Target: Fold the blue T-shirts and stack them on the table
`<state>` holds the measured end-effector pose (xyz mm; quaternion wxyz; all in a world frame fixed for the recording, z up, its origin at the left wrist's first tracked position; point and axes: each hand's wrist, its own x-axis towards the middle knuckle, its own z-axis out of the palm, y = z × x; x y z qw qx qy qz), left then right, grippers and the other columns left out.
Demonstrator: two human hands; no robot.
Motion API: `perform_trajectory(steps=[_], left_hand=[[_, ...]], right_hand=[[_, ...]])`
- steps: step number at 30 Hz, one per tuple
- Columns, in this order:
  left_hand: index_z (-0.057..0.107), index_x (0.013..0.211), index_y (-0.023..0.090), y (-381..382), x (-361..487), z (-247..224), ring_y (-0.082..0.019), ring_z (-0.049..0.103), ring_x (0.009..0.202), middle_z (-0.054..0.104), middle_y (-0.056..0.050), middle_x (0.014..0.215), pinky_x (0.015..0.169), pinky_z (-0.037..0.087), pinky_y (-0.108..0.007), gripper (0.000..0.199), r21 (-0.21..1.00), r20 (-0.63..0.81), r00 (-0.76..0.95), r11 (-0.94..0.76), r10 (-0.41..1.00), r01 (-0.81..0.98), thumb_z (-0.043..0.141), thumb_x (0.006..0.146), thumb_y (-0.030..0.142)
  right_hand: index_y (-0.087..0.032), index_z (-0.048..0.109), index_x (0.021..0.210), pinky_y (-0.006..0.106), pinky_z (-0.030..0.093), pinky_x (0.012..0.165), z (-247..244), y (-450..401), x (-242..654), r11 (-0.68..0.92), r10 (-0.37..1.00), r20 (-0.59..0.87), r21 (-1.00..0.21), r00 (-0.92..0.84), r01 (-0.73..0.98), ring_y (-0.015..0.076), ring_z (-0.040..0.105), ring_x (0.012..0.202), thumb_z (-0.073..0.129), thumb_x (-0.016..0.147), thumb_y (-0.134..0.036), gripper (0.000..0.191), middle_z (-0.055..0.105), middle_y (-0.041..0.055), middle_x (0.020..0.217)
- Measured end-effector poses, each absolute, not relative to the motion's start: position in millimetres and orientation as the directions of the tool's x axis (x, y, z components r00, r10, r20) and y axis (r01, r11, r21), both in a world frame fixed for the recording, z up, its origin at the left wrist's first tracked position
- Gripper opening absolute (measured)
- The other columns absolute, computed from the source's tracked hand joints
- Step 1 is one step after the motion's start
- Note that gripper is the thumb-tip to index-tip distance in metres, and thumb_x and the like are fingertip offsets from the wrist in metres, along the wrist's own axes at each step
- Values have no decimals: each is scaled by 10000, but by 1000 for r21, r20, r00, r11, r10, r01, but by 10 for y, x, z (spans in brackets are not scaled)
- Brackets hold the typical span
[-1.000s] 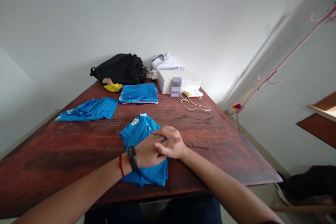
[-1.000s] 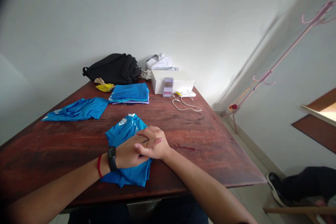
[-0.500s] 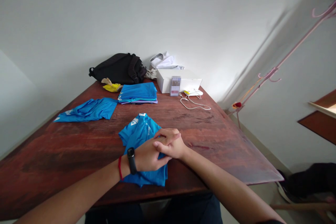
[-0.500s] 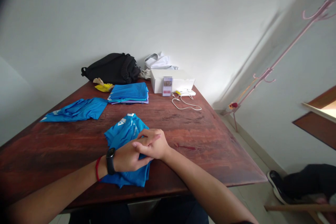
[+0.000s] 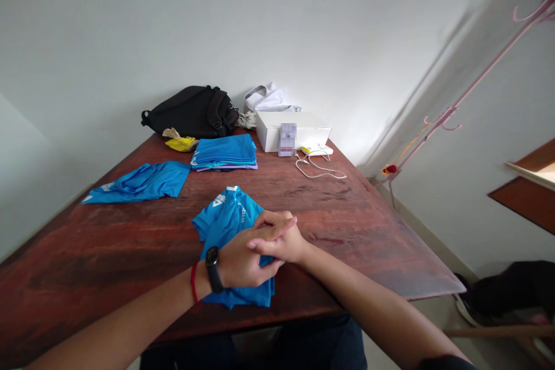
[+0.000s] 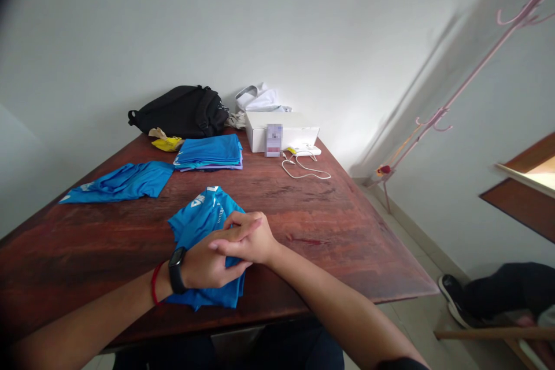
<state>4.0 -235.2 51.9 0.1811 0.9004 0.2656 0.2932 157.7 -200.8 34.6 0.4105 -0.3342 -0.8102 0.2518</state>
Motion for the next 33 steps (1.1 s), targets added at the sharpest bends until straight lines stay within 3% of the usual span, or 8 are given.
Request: perform_trajectory(steps=[14, 20, 24, 27, 29, 31, 33], left_hand=[[262, 1590, 242, -2320, -23, 601, -293, 476, 1378, 500, -103, 1508, 1161, 399, -452, 815, 567, 323, 722, -736, 611, 369, 654, 876, 276], [344, 1556, 225, -2264, -85, 632, -283, 500, 1361, 533, -103, 1483, 1147, 412, -439, 712, 600, 373, 691, -729, 620, 330, 626, 902, 243], [392, 1523, 277, -2235, -100, 634, -282, 531, 1327, 535, -77, 1477, 1098, 459, -474, 593, 717, 380, 581, -626, 720, 308, 573, 961, 326], [479, 1453, 267, -2196, -119, 648, -252, 667, 1098, 690, -60, 1233, 958, 548, -432, 470, 834, 325, 505, -493, 800, 246, 522, 998, 379], [594, 1300, 235, -2157, -142, 663, -228, 697, 921, 734, -39, 992, 863, 566, -388, 349, 876, 297, 442, -426, 846, 226, 492, 1013, 405], [658, 1063, 213, -2116, -170, 678, -207, 676, 820, 708, -23, 853, 798, 554, -347, 288, 875, 306, 367, -411, 879, 254, 466, 1024, 424], [640, 918, 205, -2080, -196, 688, -197, 653, 821, 693, -21, 856, 785, 535, -323, 317, 844, 342, 299, -431, 891, 319, 456, 1026, 440]], right_hand=[[-191, 667, 809, 250, 446, 524, 397, -1970, 1621, 655, 717, 462, -702, -522, 279, 145, 596, 570, 516, 853, -761, 591, 653, 13, 655], [-167, 708, 929, 270, 514, 629, 435, -1943, 1640, 589, 723, 468, -802, -508, 100, 176, 671, 708, 605, 884, -646, 493, 723, 50, 812], [-167, 679, 865, 312, 550, 729, 480, -1912, 1637, 543, 761, 473, -839, -443, 37, 188, 673, 789, 499, 970, -602, 483, 711, 63, 853], [-167, 664, 864, 315, 551, 740, 505, -1877, 1638, 555, 790, 507, -830, -344, 53, 180, 658, 786, 461, 1003, -552, 457, 680, 57, 842], [-172, 673, 957, 325, 554, 787, 517, -1859, 1651, 581, 792, 536, -809, -294, 90, 191, 666, 865, 457, 1014, -508, 404, 686, 72, 923], [-190, 654, 1135, 359, 546, 889, 526, -1852, 1670, 626, 765, 568, -767, -304, 143, 219, 660, 1034, 472, 1014, -458, 346, 688, 102, 1099], [-221, 551, 1356, 428, 480, 1040, 526, -1863, 1681, 702, 698, 599, -680, -392, 210, 261, 556, 1280, 517, 995, -425, 417, 597, 136, 1365]])
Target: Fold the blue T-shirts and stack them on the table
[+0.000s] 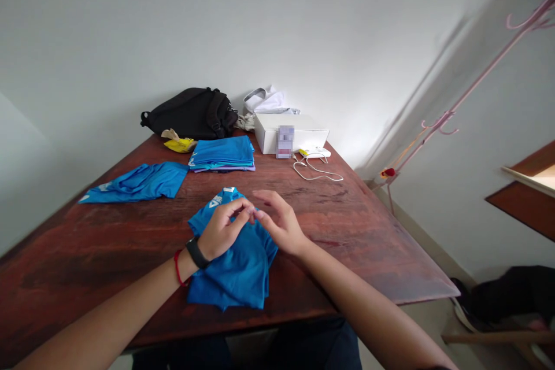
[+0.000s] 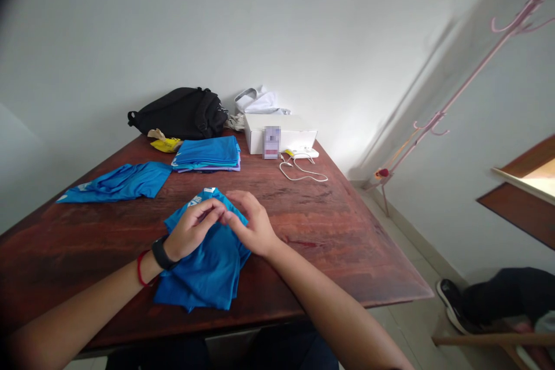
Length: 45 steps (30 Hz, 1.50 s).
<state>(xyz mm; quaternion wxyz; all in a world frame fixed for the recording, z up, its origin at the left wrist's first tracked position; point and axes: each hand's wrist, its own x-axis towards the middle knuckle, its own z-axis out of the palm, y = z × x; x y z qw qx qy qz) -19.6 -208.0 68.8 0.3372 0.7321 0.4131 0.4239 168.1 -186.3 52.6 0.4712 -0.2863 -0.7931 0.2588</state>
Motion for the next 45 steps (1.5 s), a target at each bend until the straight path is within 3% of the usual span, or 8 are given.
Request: perform_trajectory(steps=[2, 4, 7, 10, 16, 29, 39, 45], left_hand=[[637, 928, 201, -2054, -217, 690, -203, 650, 870, 702, -27, 930, 804, 528, -320, 326, 810, 367, 263, -445, 892, 382, 459, 1020, 458], [648, 975, 196, -2037, -229, 682, -221, 664, 921, 715, -40, 986, 837, 537, -339, 327, 794, 356, 256, -436, 899, 424, 495, 998, 484], [648, 1137, 187, -2017, -231, 659, -265, 662, 1090, 712, -73, 1158, 969, 529, -397, 379, 799, 327, 256, -410, 910, 440, 598, 934, 504], [581, 1334, 200, -2004, -221, 638, -273, 576, 1284, 622, -85, 1378, 1110, 456, -432, 506, 824, 278, 298, -386, 913, 415, 618, 919, 488], [609, 1339, 202, -2000, -217, 616, -272, 545, 1329, 608, -75, 1408, 1162, 412, -456, 494, 839, 220, 343, -357, 913, 411, 589, 933, 482], [548, 1418, 175, -1999, -231, 591, -283, 509, 1362, 559, -100, 1460, 1174, 388, -473, 597, 847, 207, 325, -335, 923, 412, 550, 944, 537], [406, 1531, 190, -1973, -265, 588, -254, 459, 1404, 447, -73, 1554, 1201, 341, -440, 641, 814, 218, 366, -376, 905, 443, 535, 953, 436], [420, 1523, 209, -1957, -266, 559, -240, 510, 1363, 490, -53, 1525, 1174, 388, -401, 629, 822, 187, 378, -355, 907, 445, 537, 944, 427]], right_hand=[[-233, 345, 1539, 513, 346, 1161, 507, -1889, 1669, 782, 610, 586, -553, -533, 287, 300, 327, 1479, 572, 959, -444, 657, 378, 150, 1587], [-200, 146, 1611, 598, 210, 1203, 466, -1923, 1630, 832, 547, 514, -420, -661, 362, 339, 72, 1550, 626, 906, -517, 909, 170, 156, 1671], [-135, 33, 1619, 680, 69, 1192, 376, -1976, 1547, 851, 526, 419, -259, -740, 458, 377, -120, 1533, 676, 833, -589, 1112, 67, 171, 1681], [-98, 10, 1614, 668, 26, 1201, 296, -2020, 1478, 860, 507, 396, -171, -765, 481, 373, -107, 1536, 677, 812, -606, 1160, 62, 190, 1675], [-36, 7, 1602, 652, 69, 1211, 246, -2047, 1444, 874, 477, 396, -123, -784, 470, 380, -19, 1544, 649, 824, -646, 1178, 97, 248, 1656], [-69, -23, 1608, 641, 35, 1217, 212, -2037, 1443, 866, 494, 399, -143, -773, 479, 374, -59, 1541, 593, 874, -658, 1125, 71, 216, 1666], [-39, 32, 1604, 640, 42, 1219, 200, -2048, 1433, 858, 509, 364, -148, -780, 491, 378, -30, 1544, 560, 880, -692, 1109, 71, 230, 1663], [-49, 10, 1606, 627, 39, 1224, 173, -2061, 1406, 839, 544, 304, -209, -782, 502, 382, -43, 1541, 585, 854, -711, 1155, 57, 225, 1665]])
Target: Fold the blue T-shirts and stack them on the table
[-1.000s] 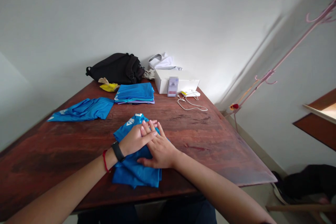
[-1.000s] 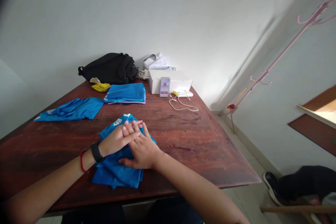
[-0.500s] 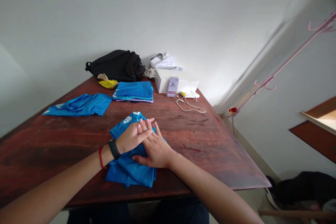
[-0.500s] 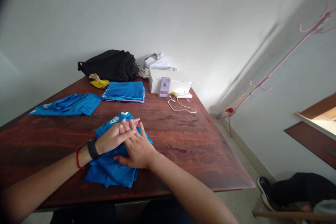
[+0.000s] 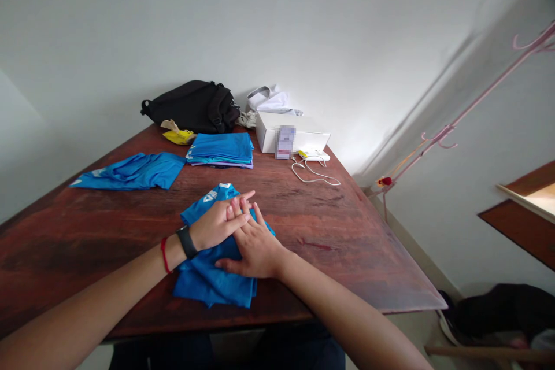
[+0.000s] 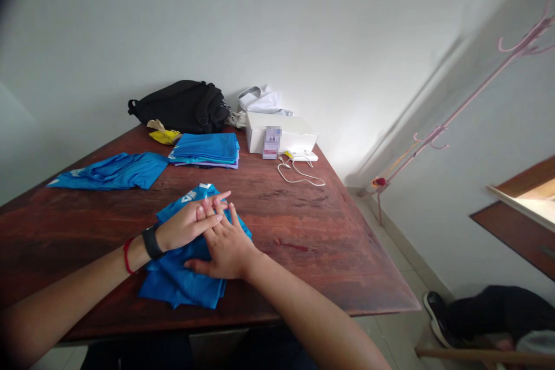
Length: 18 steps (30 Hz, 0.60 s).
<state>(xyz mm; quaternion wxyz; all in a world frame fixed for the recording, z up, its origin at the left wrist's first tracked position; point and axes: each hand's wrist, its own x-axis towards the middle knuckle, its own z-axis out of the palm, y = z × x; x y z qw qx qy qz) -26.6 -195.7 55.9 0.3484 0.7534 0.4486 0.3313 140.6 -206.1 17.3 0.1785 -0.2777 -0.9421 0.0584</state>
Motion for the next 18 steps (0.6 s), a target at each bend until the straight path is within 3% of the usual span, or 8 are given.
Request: perform_trajectory(steps=[3, 5, 8, 10, 12, 15, 18], left_hand=[[438, 1512, 221, -1930, -305, 570, -241, 560, 1313, 557, -50, 1468, 1128, 441, -393, 603, 809, 178, 395, -363, 901, 463, 518, 960, 451], [549, 1425, 201, -1902, -351, 596, -252, 580, 1286, 612, -71, 1408, 1114, 441, -392, 530, 738, 187, 413, -405, 891, 540, 493, 977, 477], [726, 1129, 175, -1865, -423, 662, -271, 639, 1174, 723, -103, 1200, 1053, 454, -389, 461, 544, 226, 421, -472, 878, 694, 419, 1012, 499], [733, 955, 186, -1853, -460, 716, -271, 676, 1046, 752, -96, 1030, 947, 484, -373, 477, 406, 252, 391, -464, 885, 788, 379, 1025, 498], [698, 851, 201, -1845, -498, 766, -267, 689, 908, 740, -83, 901, 800, 492, -342, 476, 290, 246, 316, -381, 916, 878, 377, 1017, 511], [666, 766, 208, -1828, -584, 818, -281, 682, 759, 707, -90, 770, 650, 438, -321, 530, 175, 124, 155, -175, 980, 969, 388, 977, 607], [667, 687, 204, -1804, -696, 843, -327, 675, 743, 696, -124, 738, 635, 408, -343, 672, 111, -76, 71, -63, 995, 992, 379, 888, 777]], right_hand=[[-73, 8, 1610, 622, 49, 1225, 240, -2052, 1428, 832, 551, 284, -251, -785, 494, 372, -21, 1545, 623, 839, -696, 1167, 71, 218, 1666], [-115, 39, 1616, 620, 68, 1224, 329, -2029, 1477, 839, 534, 274, -289, -800, 461, 352, 34, 1549, 641, 860, -645, 1103, 102, 191, 1670], [-218, 263, 1586, 554, 177, 1229, 467, -1965, 1583, 830, 528, 297, -381, -796, 408, 284, 224, 1527, 584, 960, -484, 752, 233, 110, 1660], [-242, 447, 1495, 441, 306, 1196, 513, -1907, 1651, 783, 588, 328, -460, -739, 419, 230, 409, 1442, 510, 1011, -386, 509, 416, 77, 1584], [-226, 556, 1405, 354, 400, 1121, 508, -1844, 1703, 704, 687, 327, -520, -649, 484, 210, 548, 1316, 489, 1018, -330, 406, 581, 77, 1448], [-209, 642, 1311, 327, 469, 1004, 449, -1753, 1751, 587, 799, 248, -517, -548, 623, 230, 637, 1146, 564, 972, -299, 360, 694, 94, 1245], [-219, 694, 1239, 315, 480, 907, 393, -1687, 1766, 525, 842, 173, -483, -511, 701, 237, 647, 1040, 660, 905, -323, 351, 705, 88, 1112]])
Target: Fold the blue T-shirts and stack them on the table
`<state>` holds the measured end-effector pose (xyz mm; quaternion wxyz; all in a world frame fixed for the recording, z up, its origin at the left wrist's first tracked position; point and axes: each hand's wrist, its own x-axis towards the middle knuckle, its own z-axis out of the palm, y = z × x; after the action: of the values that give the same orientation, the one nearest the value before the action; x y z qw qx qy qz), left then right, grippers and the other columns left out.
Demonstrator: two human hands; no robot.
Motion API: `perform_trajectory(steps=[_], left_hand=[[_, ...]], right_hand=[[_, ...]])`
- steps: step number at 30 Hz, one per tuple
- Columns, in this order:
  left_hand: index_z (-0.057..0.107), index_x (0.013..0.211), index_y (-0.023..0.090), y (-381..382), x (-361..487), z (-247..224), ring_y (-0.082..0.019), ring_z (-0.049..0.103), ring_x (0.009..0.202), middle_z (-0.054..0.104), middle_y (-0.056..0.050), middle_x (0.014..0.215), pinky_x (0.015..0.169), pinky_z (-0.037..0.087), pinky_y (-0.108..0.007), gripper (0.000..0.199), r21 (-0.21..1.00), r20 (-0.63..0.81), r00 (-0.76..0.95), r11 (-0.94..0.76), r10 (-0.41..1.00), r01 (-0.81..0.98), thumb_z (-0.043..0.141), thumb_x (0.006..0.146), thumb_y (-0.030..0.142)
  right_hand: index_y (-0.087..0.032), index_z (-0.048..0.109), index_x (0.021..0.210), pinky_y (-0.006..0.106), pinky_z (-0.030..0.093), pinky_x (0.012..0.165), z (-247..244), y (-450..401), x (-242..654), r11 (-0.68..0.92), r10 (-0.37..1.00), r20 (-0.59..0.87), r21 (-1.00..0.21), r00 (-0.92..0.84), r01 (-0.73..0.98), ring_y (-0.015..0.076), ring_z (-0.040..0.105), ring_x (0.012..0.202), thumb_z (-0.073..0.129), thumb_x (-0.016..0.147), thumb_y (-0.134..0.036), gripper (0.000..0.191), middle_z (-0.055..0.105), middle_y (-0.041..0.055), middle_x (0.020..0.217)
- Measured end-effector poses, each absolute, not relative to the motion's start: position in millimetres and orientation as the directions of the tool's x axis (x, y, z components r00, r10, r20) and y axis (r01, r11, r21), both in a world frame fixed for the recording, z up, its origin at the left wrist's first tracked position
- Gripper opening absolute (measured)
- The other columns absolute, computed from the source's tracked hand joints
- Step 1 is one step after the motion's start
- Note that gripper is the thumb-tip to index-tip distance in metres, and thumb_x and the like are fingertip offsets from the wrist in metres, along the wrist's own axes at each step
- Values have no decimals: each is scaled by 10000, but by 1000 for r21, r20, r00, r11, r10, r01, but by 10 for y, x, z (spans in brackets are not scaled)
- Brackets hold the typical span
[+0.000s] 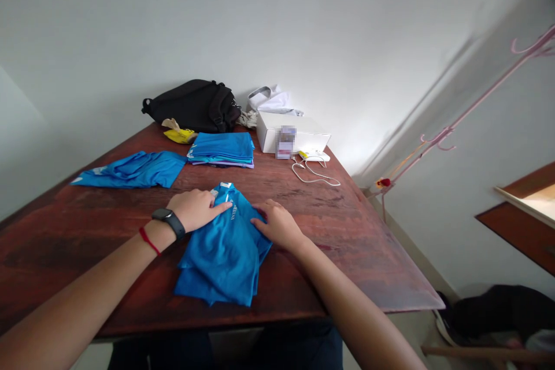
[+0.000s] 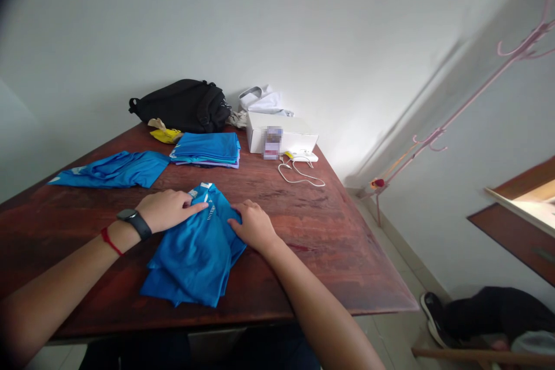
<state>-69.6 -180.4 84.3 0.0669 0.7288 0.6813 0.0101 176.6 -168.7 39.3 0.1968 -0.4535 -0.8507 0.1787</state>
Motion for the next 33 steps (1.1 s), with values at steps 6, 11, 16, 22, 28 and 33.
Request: perform_trajectory(steps=[6, 11, 16, 22, 28, 33], left_hand=[[637, 642, 212, -1799, -838, 872, -250, 621, 635, 669, -65, 683, 583, 335, -304, 619, 226, -265, 285, -228, 921, 947, 517, 800, 799], [572, 697, 204, -1824, -840, 880, -187, 560, 632, 608, -13, 697, 551, 272, -270, 362, 321, -257, 445, -359, 858, 877, 633, 827, 537], [457, 709, 196, -1773, -846, 889, -145, 450, 620, 483, 22, 681, 568, 267, -262, 321, 500, -127, 573, -446, 810, 742, 541, 909, 433], [454, 782, 193, -1802, -993, 1017, -135, 452, 691, 486, 22, 768, 617, 373, -232, 385, 843, -21, 626, -322, 780, 430, 543, 924, 540], [508, 915, 209, -2022, -1370, 1210, -155, 568, 795, 587, 18, 871, 715, 476, -249, 321, 842, 110, 377, -288, 920, 457, 624, 911, 508], [622, 1152, 243, -2363, -1409, 1556, -237, 665, 978, 702, -52, 1089, 843, 540, -329, 345, 825, -114, 587, -252, 802, 505, 636, 908, 486]], right_hand=[[-235, 703, 1244, 272, 442, 727, 378, -1643, 1755, 470, 860, 113, -554, -497, 687, 193, 628, 814, 707, 846, -299, 403, 697, 33, 908], [-222, 720, 1234, 270, 435, 690, 347, -1627, 1750, 461, 865, 143, -606, -481, 648, 176, 604, 729, 682, 827, -239, 410, 696, 19, 840], [-201, 758, 1132, 288, 483, 730, 299, -1511, 1815, 425, 891, 232, -731, -391, 534, 187, 629, 771, 635, 808, -224, 347, 729, 41, 886], [-143, 751, 1033, 300, 508, 682, 364, -1411, 2301, 241, 968, 197, -905, -156, 351, 216, 654, 786, 633, 829, -379, 333, 743, 72, 868], [-139, 723, 1146, 286, 486, 604, 606, -1708, 3024, 253, 962, 175, -858, -210, 446, 188, 610, 686, 687, 834, -497, 476, 671, 30, 745], [-192, 736, 1181, 303, 537, 661, 1047, -2134, 3398, 236, 906, 13, -845, -424, 480, 217, 665, 800, 741, 816, -500, 478, 732, 71, 920]])
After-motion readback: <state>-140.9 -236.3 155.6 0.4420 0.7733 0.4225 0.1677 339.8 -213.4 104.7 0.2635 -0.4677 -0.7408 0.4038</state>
